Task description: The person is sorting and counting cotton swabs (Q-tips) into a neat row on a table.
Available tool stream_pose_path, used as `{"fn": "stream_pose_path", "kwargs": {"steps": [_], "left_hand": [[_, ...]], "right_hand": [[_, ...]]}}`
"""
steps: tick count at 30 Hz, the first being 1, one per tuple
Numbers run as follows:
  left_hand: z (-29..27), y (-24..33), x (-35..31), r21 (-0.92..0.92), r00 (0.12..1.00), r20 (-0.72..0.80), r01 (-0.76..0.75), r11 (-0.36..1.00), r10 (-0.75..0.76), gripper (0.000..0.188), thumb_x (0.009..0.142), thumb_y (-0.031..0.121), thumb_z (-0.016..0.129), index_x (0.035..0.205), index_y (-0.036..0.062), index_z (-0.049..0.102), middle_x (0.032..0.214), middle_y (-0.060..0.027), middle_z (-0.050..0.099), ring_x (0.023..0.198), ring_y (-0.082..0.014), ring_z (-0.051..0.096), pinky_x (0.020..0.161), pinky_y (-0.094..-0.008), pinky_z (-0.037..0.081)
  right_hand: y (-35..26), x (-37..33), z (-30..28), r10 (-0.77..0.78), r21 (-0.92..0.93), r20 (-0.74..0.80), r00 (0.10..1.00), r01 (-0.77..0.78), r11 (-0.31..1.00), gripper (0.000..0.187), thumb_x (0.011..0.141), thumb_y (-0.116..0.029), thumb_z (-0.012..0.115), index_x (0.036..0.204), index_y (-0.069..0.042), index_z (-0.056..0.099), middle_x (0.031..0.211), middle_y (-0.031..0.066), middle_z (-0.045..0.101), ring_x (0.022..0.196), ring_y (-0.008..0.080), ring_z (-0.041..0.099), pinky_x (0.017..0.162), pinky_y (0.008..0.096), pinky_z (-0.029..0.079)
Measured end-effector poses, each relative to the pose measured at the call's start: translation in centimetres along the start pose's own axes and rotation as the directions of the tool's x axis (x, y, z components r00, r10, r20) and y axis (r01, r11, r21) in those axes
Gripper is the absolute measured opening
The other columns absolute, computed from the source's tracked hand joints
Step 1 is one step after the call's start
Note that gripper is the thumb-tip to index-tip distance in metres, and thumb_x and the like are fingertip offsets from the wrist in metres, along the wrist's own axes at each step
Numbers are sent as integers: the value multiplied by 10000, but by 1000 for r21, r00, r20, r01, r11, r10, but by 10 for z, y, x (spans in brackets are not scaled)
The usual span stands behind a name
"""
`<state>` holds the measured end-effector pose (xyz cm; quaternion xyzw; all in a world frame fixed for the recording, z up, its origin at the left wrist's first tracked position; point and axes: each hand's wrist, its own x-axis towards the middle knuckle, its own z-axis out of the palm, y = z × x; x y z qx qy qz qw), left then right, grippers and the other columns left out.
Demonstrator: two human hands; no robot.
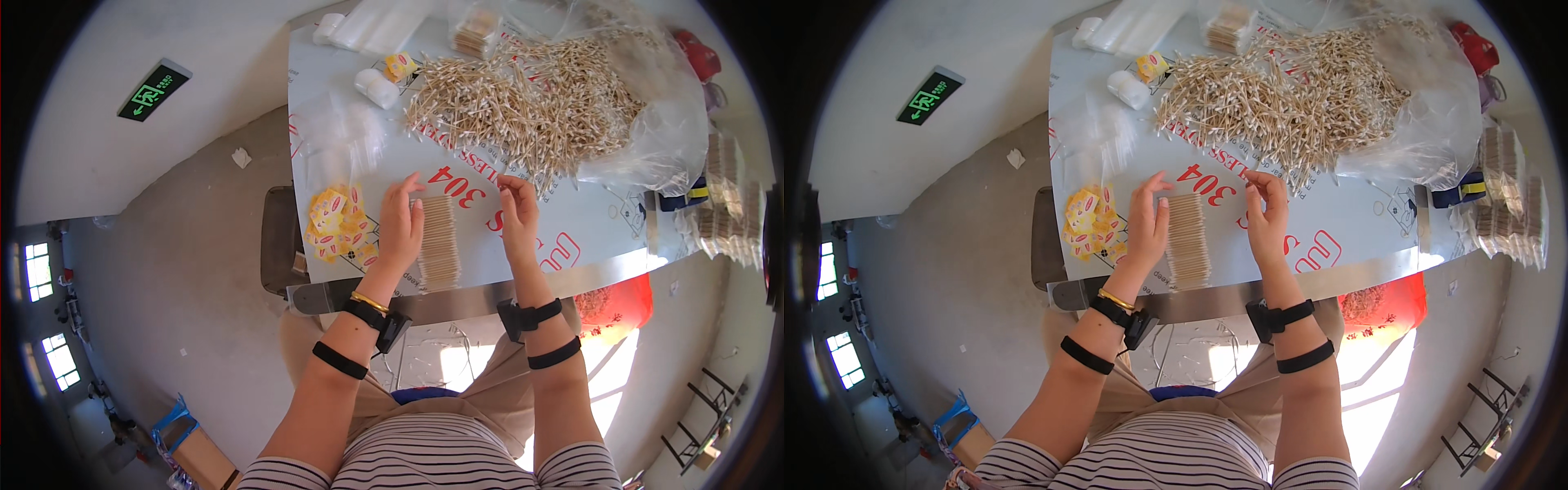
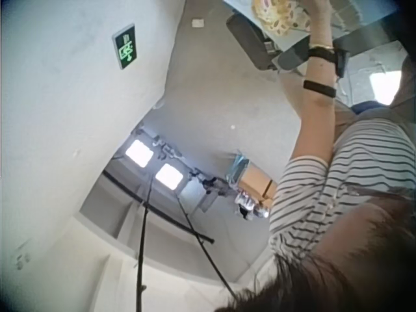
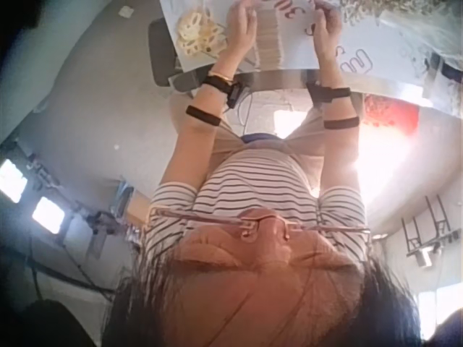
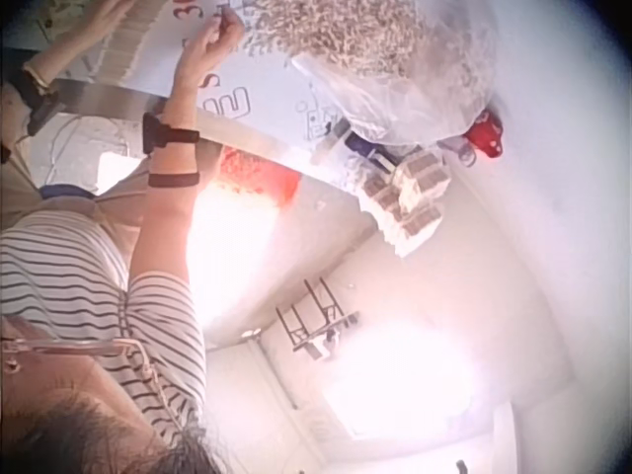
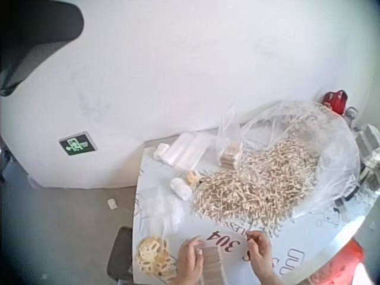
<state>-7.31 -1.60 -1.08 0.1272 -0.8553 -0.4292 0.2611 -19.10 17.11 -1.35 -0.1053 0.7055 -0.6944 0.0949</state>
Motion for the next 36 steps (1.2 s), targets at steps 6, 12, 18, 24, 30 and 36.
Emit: {"fn": "stream_pose_path", "kwargs": {"steps": [6, 12, 18, 24, 30, 36], "left_hand": [[-7, -9, -3, 82, 1000, -16, 27, 996, -26, 393, 962, -11, 542, 1354, 10, 555, 1136, -125, 683, 1159, -363, 578, 1048, -477, 442], [-4, -15, -6, 190, 1000, -13, -13, 982, 16, 334, 958, -7, 548, 1286, 41, 589, 1108, -127, 680, 1149, -390, 572, 1125, -520, 408], [-5, -7, -5, 182, 1000, 4, -2, 983, 1, 311, 969, 23, 525, 1272, 40, 593, 1129, -148, 658, 1161, -409, 558, 1154, -531, 383], [-4, -11, -5, 200, 1000, -10, 19, 980, -17, 304, 948, 34, 536, 1246, 34, 594, 1198, -164, 636, 1204, -413, 546, 1163, -534, 382], [-4, -7, -4, 214, 999, -24, 27, 976, -22, 281, 962, 40, 514, 1233, 33, 590, 1195, -162, 633, 1198, -425, 542, 1170, -539, 375], [-3, -8, -5, 228, 999, -3, 52, 972, -52, 327, 939, 48, 556, 1265, 50, 587, 1232, -149, 629, 1236, -388, 531, 1174, -518, 384]], "right_hand": [[-20, -3, 6, -78, -340, 68, 995, 96, 935, 132, 973, -43, 651, 1088, -15, 710, 1051, 72, 636, 930, 158, 645, 826, 285, 528], [-17, 18, 16, -44, -470, 63, 997, 68, 880, 153, 908, -92, 712, 1057, -57, 718, 988, 68, 642, 889, 218, 656, 789, 348, 537], [-28, 58, 54, -276, -682, 317, 908, 420, 599, 187, 839, -174, 794, 982, -89, 707, 996, 73, 651, 974, 272, 626, 862, 422, 491], [-38, 84, 98, -241, -884, 364, 900, 416, 216, 298, 821, -338, 813, 977, -104, 714, 1027, 71, 628, 1059, 277, 578, 920, 432, 436], [-37, 90, 137, -249, -861, 420, 873, 470, 194, 457, 815, -461, 810, 1031, -75, 695, 1080, 68, 609, 1081, 269, 556, 937, 425, 411], [-33, 114, 160, -257, -897, 393, 883, 430, 106, 585, 806, -503, 806, 1164, -75, 632, 1098, 68, 609, 1103, 259, 559, 942, 418, 406]]}}
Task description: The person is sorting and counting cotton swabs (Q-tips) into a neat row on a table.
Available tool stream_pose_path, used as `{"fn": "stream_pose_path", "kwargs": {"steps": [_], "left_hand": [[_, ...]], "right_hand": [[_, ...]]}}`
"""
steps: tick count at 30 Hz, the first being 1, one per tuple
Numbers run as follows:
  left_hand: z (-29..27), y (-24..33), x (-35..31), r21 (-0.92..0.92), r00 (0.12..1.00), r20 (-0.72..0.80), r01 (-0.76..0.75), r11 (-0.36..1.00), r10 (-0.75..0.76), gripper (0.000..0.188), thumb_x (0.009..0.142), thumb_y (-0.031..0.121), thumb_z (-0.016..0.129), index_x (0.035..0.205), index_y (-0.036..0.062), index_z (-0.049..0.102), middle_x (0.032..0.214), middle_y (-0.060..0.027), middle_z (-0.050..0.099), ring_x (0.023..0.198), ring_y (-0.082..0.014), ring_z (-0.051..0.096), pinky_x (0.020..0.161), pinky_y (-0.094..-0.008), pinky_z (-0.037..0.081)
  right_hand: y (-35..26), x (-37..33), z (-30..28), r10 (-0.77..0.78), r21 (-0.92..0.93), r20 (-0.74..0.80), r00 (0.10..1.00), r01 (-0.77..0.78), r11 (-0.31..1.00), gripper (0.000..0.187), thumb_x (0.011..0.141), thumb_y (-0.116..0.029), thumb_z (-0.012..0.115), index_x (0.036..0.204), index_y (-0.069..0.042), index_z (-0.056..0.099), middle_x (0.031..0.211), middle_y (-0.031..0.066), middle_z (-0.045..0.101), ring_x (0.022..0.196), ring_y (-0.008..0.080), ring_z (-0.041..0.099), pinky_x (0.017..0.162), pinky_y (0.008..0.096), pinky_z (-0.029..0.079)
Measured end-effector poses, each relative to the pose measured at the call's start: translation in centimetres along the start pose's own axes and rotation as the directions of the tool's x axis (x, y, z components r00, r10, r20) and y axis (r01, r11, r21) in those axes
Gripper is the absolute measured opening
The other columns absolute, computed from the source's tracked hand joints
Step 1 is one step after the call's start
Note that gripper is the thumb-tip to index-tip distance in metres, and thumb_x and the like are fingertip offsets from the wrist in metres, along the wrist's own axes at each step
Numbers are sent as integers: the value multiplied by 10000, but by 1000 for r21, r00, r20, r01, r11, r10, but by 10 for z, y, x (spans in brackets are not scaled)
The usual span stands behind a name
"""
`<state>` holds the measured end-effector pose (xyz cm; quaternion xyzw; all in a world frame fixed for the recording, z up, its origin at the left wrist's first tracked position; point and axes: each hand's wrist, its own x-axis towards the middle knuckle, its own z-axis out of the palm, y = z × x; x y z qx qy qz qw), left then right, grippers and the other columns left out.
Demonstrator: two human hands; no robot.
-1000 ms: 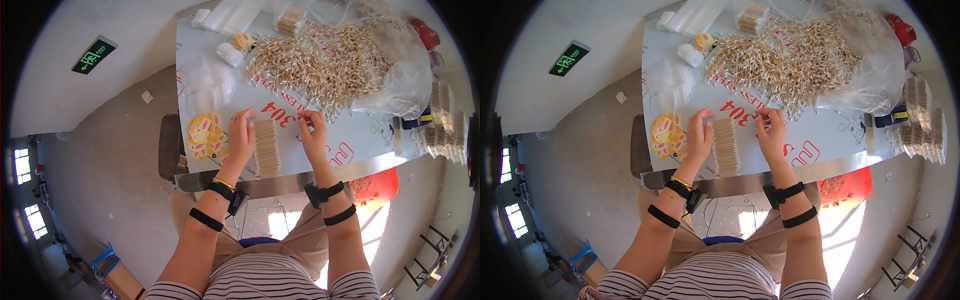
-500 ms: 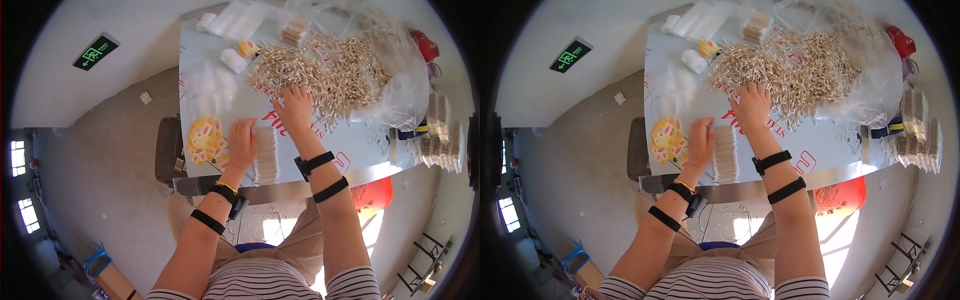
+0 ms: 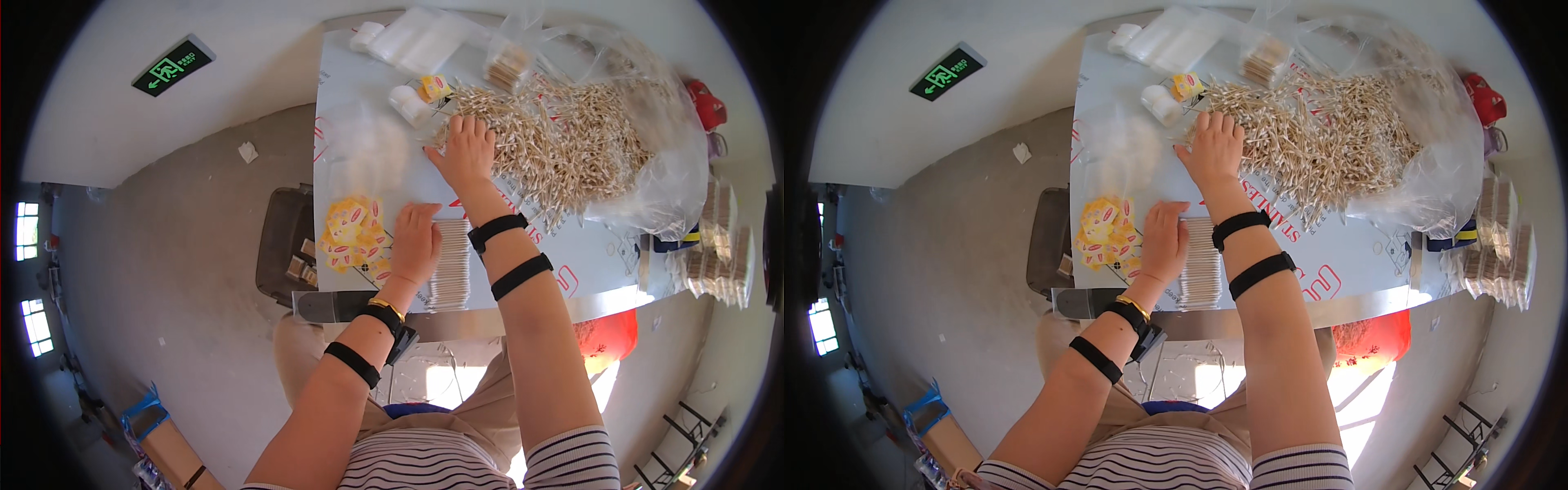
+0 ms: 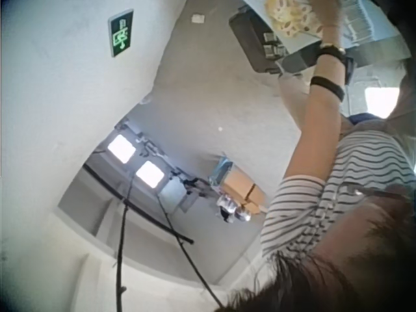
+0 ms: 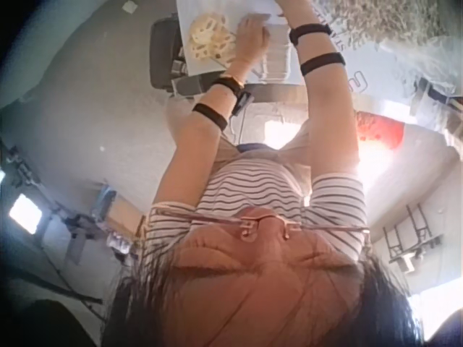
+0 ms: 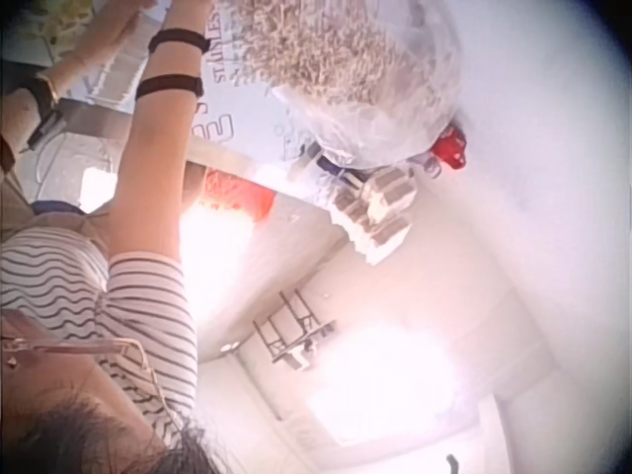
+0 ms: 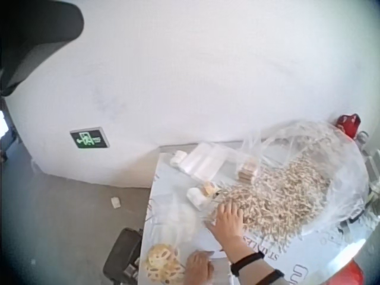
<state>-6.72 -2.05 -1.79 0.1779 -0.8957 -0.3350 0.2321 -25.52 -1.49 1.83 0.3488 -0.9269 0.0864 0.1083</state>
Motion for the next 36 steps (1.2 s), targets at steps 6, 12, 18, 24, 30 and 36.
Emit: {"fn": "stream_pose_path", "kwargs": {"steps": [6, 12, 18, 24, 30, 36], "left_hand": [[-5, 0, -1, -16, 1000, 18, 9, 1000, -9, 337, 947, 51, 549, 1283, 48, 570, 1251, -150, 621, 1246, -381, 526, 1182, -517, 376], [-5, -2, -4, -2, 1000, 31, 6, 1000, -6, 339, 955, 54, 546, 1293, 47, 557, 1284, -154, 605, 1262, -396, 516, 1173, -519, 372], [-1, 2, 0, -59, 999, -29, 11, 998, -13, 306, 963, 63, 568, 1268, 49, 557, 1337, -156, 570, 1256, -403, 519, 1111, -519, 403], [1, 1, 0, -144, 997, -73, 11, 990, -21, 283, 978, 63, 600, 1258, 53, 562, 1326, -150, 574, 1233, -392, 534, 1073, -490, 435], [-1, -2, 1, 42, 999, 17, -51, 998, 50, 436, 1027, 136, 565, 1458, 87, 530, 1545, -134, 494, 1396, -363, 465, 1142, -481, 391], [5, 4, 1, 293, 993, 107, -74, 953, 45, 455, 1089, 251, 488, 1536, 176, 524, 1657, -100, 393, 1510, -327, 369, 1201, -503, 299]], "right_hand": [[23, -5, 12, -90, 78, 77, 993, 84, 993, 341, 822, -294, 769, 1085, -99, 673, 1075, 64, 639, 1120, 269, 583, 956, 429, 412], [50, -36, -6, -207, 223, 31, 978, 195, 955, 170, 773, -125, 751, 933, -144, 697, 1036, 51, 636, 1101, 279, 576, 944, 435, 418], [64, -69, -19, -344, 345, 134, 930, 281, 896, 215, 734, -90, 775, 925, -154, 698, 1052, 48, 619, 1106, 284, 563, 937, 426, 434], [78, -78, -39, -270, 577, 89, 959, 171, 798, 338, 720, -32, 773, 1036, -127, 700, 1125, 79, 589, 1114, 320, 560, 959, 450, 470], [81, -78, -30, -195, 523, 75, 978, 128, 843, 401, 722, 25, 736, 1091, -129, 704, 1133, 88, 590, 1101, 332, 561, 987, 462, 483], [70, -65, -13, -206, 471, 82, 975, 144, 871, 302, 743, 3, 753, 1004, -146, 729, 1080, 77, 573, 1094, 305, 569, 956, 441, 495]]}}
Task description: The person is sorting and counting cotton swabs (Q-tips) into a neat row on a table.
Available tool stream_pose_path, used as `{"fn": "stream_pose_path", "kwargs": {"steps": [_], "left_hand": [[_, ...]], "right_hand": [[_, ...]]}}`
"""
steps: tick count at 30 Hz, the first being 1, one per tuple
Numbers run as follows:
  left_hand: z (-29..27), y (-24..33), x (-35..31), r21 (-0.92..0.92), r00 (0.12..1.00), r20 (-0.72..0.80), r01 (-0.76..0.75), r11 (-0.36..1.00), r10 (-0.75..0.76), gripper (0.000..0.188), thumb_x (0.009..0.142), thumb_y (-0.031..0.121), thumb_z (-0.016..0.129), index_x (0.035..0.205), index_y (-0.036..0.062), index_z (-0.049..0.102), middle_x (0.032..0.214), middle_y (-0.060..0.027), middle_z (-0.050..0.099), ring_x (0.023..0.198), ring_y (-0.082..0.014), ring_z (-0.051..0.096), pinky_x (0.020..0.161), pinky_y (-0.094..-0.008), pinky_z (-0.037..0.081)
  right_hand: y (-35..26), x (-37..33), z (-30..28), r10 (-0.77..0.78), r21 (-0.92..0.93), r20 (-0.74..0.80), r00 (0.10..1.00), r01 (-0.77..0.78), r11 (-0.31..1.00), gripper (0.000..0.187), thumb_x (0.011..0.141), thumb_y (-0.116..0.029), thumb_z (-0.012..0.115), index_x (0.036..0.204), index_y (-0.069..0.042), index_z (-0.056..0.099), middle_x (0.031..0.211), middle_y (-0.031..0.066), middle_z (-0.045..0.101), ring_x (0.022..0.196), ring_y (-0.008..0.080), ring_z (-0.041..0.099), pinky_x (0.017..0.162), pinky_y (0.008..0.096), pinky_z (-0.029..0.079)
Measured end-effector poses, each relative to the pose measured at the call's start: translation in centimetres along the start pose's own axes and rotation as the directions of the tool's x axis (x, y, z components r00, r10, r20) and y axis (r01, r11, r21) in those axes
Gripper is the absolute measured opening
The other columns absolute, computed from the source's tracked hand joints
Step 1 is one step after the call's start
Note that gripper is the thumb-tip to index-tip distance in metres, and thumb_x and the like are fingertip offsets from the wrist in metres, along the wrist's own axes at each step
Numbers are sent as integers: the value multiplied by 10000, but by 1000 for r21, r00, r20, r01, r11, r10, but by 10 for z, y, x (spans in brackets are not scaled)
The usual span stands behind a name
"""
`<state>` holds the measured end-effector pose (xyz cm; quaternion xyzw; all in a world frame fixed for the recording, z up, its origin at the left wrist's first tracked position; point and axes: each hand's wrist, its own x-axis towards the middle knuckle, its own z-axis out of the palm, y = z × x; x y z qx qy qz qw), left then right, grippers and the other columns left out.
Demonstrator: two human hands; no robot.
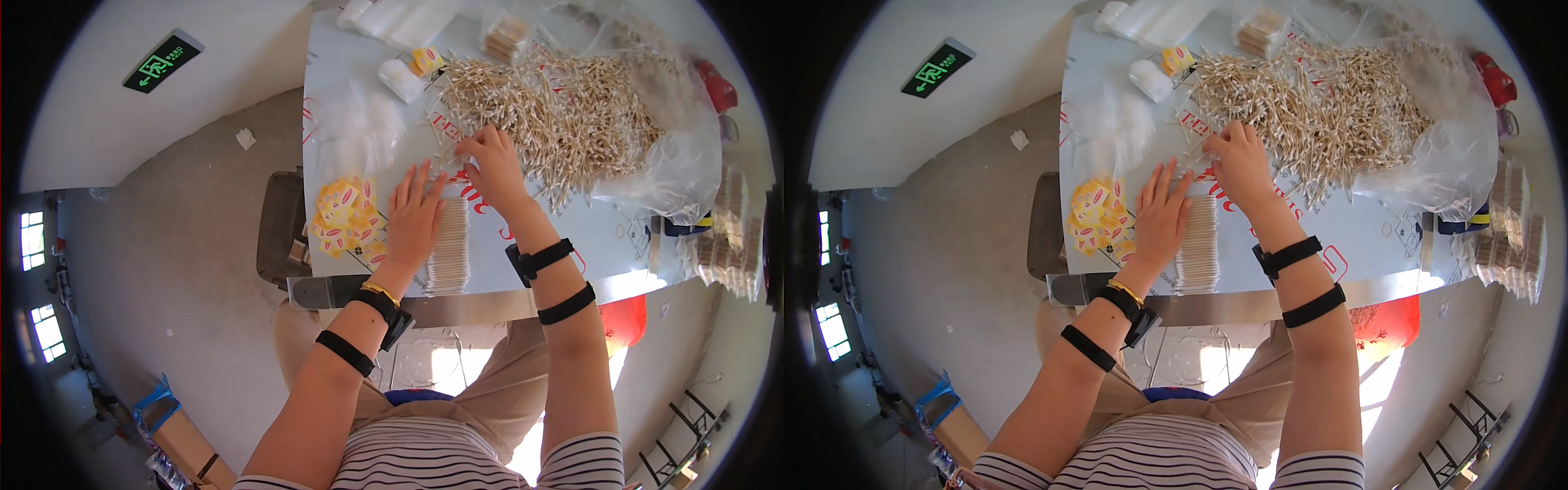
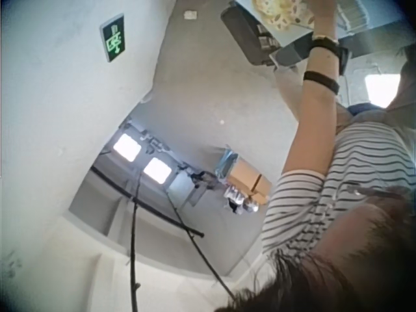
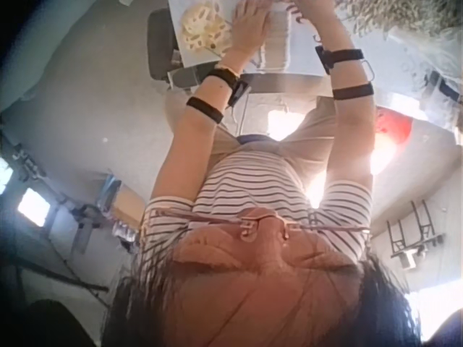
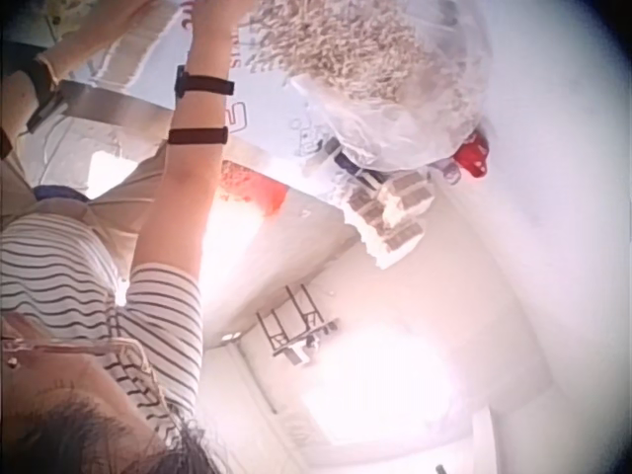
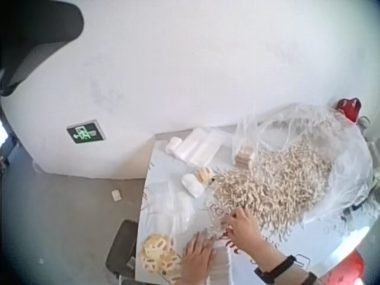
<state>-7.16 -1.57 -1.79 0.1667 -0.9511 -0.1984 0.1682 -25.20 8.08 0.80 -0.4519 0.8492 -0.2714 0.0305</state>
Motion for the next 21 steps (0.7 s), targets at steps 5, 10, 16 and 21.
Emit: {"fn": "stream_pose_path", "kwargs": {"steps": [5, 10, 16, 21], "left_hand": [[1, -3, 0, -18, 1000, 5, 10, 1000, -10, 425, 1099, 274, 466, 1496, 167, 573, 1642, -100, 417, 1501, -327, 380, 1200, -492, 303], [0, -7, -2, -100, 1000, -10, 14, 995, -15, 411, 1074, 247, 498, 1454, 121, 591, 1610, -120, 449, 1474, -327, 410, 1203, -479, 314], [-1, -4, 0, -372, 989, -103, 57, 926, -103, 338, 1028, 178, 530, 1333, 39, 581, 1420, -171, 551, 1324, -381, 490, 1140, -496, 374], [-2, -8, -3, -373, 956, -218, 104, 922, -196, 324, 931, 6, 572, 1253, 38, 593, 1308, -182, 571, 1233, -384, 514, 1065, -479, 422]], "right_hand": [[4, 8, -5, -44, -24, 17, 999, 44, 999, 171, 765, -108, 822, 899, -143, 722, 1041, 66, 570, 1071, 287, 565, 951, 431, 498], [-10, 10, -4, -79, -42, 44, 996, 81, 996, 171, 762, -117, 835, 890, -134, 723, 1021, 62, 581, 1076, 287, 565, 967, 425, 493], [-20, 5, -7, -76, 36, -41, 996, 78, 996, 191, 772, -92, 829, 928, -117, 721, 1013, 70, 594, 1026, 303, 571, 952, 429, 494], [-20, -34, -21, 21, 72, 53, 998, -25, 997, 243, 790, -87, 821, 1003, -102, 705, 1004, 84, 608, 1009, 313, 578, 923, 439, 499]]}}
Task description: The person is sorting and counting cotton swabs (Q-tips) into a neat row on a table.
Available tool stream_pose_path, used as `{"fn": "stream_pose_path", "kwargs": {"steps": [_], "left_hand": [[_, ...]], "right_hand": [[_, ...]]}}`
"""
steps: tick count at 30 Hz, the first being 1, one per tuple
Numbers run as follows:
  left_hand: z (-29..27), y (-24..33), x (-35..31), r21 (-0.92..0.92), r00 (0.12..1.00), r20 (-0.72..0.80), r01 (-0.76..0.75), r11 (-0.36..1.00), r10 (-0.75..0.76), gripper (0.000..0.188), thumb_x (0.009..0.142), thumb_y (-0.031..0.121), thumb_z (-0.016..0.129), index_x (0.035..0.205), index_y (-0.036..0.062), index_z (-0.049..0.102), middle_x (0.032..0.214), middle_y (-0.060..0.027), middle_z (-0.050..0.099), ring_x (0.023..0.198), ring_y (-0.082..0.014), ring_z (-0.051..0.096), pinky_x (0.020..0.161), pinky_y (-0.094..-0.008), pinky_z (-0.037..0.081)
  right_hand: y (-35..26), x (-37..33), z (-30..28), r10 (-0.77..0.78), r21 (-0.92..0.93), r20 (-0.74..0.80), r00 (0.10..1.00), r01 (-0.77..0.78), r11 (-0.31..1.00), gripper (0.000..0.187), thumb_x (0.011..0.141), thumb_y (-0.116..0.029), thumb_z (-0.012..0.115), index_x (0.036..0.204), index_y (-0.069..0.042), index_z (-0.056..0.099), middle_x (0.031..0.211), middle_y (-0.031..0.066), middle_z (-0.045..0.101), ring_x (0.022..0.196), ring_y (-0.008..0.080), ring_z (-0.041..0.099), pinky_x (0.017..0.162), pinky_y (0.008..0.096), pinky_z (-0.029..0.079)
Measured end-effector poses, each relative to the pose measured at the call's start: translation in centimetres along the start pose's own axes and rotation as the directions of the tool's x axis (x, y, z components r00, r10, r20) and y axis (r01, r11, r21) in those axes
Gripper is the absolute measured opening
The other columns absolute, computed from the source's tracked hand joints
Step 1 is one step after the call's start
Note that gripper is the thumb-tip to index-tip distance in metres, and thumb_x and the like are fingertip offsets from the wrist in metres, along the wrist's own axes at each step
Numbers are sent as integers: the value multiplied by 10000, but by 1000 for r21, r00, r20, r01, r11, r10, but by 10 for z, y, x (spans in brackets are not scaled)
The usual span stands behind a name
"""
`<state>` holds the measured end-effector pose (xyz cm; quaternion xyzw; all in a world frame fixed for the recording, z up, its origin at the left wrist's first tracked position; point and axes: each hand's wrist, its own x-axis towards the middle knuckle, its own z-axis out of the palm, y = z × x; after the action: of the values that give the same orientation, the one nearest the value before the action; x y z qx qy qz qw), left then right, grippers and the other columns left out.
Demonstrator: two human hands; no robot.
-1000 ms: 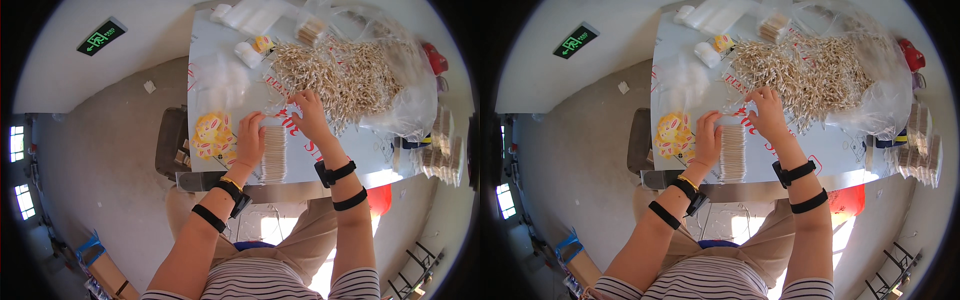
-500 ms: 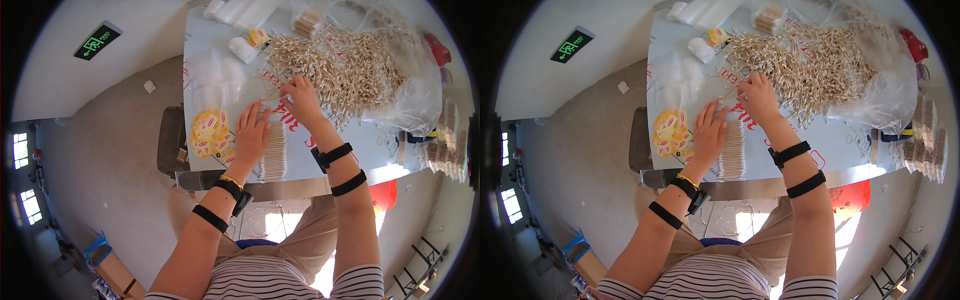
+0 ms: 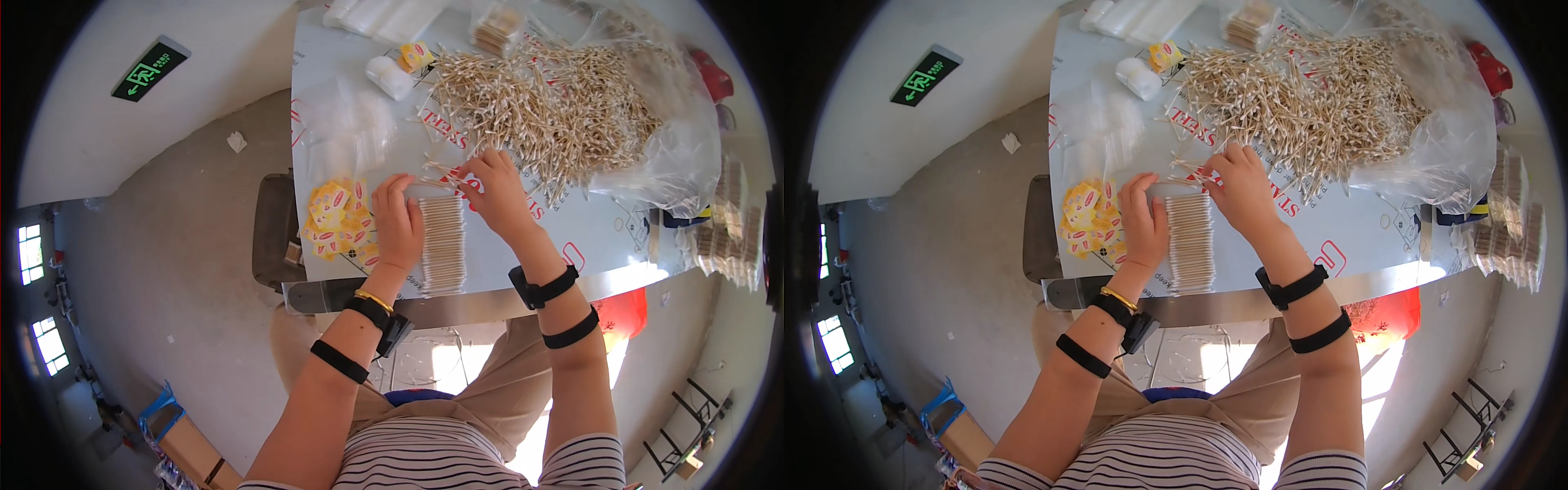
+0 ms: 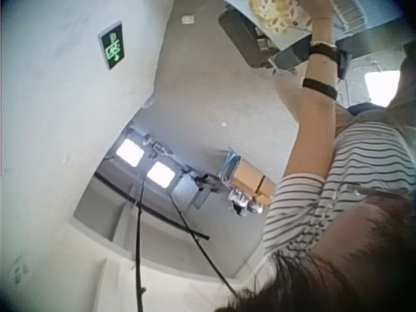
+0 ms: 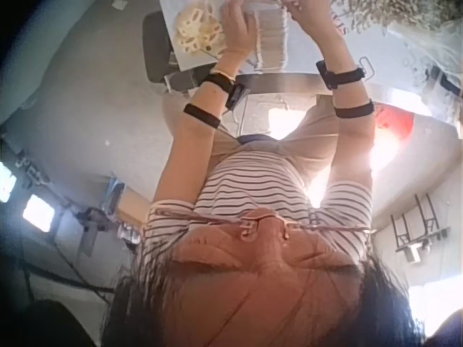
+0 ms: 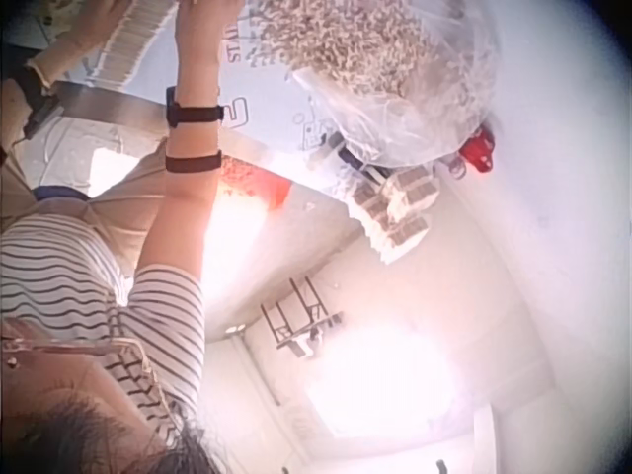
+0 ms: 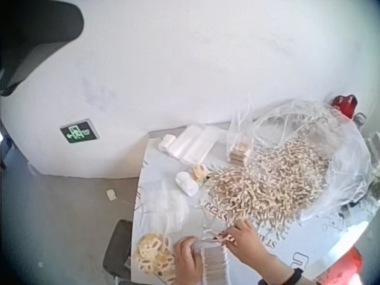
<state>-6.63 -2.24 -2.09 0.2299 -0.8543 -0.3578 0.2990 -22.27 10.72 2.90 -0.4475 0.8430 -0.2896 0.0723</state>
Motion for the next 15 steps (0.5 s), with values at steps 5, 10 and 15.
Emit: {"fn": "stream_pose_path", "kwargs": {"steps": [5, 10, 15], "left_hand": [[-6, -3, 15, -55, 997, 37, 71, 996, -69, 304, 878, -30, 651, 1159, 86, 640, 1172, -140, 580, 1142, -352, 549, 996, -460, 454], [-23, -12, 46, 158, 967, 253, -79, 984, 37, 255, 831, 19, 765, 1050, 97, 660, 1073, -81, 587, 1031, -319, 580, 918, -449, 479], [-35, -19, 59, 161, 914, 399, -152, 975, 76, 151, 822, 86, 808, 896, 77, 676, 994, -81, 606, 987, -304, 600, 826, -411, 490]], "right_hand": [[15, -17, 3, 111, 90, -72, 991, -104, 990, 195, 819, -73, 787, 995, -98, 706, 985, 92, 620, 965, 315, 588, 878, 436, 511], [20, -19, 3, 119, 101, -91, 989, -110, 989, 147, 836, -76, 769, 971, -94, 714, 981, 91, 627, 963, 322, 592, 877, 439, 515], [17, -30, -2, 144, 134, -121, 982, -128, 983, 129, 843, -71, 763, 964, -93, 722, 972, 91, 631, 970, 333, 590, 879, 435, 512]]}}
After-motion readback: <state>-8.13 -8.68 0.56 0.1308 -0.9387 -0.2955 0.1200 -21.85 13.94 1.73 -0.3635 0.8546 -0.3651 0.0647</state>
